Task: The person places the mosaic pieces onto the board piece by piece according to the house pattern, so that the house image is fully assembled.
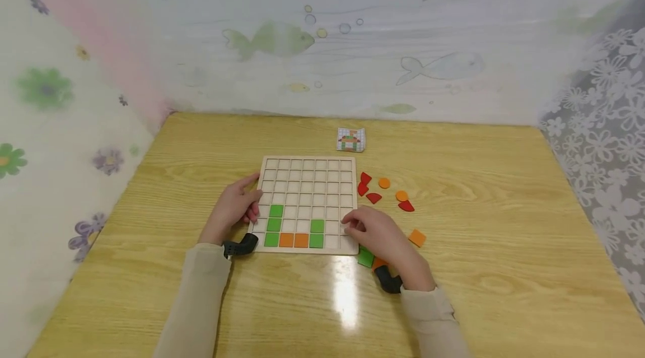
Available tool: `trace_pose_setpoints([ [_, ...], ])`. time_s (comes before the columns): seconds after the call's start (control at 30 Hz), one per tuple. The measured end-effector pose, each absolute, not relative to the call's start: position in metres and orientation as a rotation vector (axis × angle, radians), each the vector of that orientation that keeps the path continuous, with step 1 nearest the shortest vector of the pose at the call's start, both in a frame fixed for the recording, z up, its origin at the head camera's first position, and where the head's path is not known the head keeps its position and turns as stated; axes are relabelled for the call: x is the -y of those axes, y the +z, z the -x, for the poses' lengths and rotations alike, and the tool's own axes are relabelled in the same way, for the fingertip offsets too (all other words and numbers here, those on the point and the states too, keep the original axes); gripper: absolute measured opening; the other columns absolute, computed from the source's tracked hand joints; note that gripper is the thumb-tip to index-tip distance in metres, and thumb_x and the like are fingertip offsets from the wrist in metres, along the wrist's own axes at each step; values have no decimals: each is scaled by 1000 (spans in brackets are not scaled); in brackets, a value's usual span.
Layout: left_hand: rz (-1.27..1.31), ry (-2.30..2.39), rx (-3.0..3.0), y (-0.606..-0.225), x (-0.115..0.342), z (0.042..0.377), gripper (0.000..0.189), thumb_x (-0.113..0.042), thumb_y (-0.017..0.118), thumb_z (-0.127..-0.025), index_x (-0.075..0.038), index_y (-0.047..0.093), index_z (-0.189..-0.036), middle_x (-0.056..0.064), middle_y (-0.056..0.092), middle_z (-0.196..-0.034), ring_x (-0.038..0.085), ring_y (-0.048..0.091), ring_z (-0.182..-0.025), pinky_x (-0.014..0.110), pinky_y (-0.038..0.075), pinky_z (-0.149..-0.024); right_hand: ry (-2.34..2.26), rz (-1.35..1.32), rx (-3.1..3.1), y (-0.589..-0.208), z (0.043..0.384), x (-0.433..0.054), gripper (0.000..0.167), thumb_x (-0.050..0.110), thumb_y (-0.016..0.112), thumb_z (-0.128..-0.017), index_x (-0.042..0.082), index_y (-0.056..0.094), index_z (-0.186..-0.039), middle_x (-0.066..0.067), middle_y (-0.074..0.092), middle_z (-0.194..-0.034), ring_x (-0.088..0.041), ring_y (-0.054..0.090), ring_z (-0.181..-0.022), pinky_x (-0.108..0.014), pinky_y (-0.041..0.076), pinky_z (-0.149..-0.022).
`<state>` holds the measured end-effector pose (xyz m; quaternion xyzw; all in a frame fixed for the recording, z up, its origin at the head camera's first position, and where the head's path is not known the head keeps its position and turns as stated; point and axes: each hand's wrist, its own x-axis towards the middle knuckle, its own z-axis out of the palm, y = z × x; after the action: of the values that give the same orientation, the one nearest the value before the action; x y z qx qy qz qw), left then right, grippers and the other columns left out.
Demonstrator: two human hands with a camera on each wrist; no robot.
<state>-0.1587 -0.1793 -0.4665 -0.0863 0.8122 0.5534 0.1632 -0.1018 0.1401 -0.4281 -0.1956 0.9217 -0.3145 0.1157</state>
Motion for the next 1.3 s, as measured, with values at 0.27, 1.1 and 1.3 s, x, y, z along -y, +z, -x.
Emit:
trace_pose_setpoints([
  [0.27,247,1560,-2305,-469,174,159,50,-24,51,-91,-32,34,-137,15,58,-61,26,57,-47,31,47,-42,-852,513,-2699,-433,90,-152,15,22,62,-84,18,66,-98,11,53,-84,-7,48,-74,-28,43,-68],
  [1.1,274,1556,-2329,-469,178,154,50,-24,50,-91,-30,33,-138,13,57,-62,25,57,-48,31,47,-44,-570,580,-2773,-428,80,-154,49,39,78,-63,15,59,-102,4,46,-95,-12,43,-83,-30,43,-74],
  [1.3,251,1567,-2333,-468,178,160,51,-24,50,-91,-29,32,-138,14,58,-62,25,58,-48,30,47,-44,-540,579,-2790,-425,81,-159,48,35,82,-59,16,61,-98,2,44,-93,-16,40,-84,-30,41,-71],
])
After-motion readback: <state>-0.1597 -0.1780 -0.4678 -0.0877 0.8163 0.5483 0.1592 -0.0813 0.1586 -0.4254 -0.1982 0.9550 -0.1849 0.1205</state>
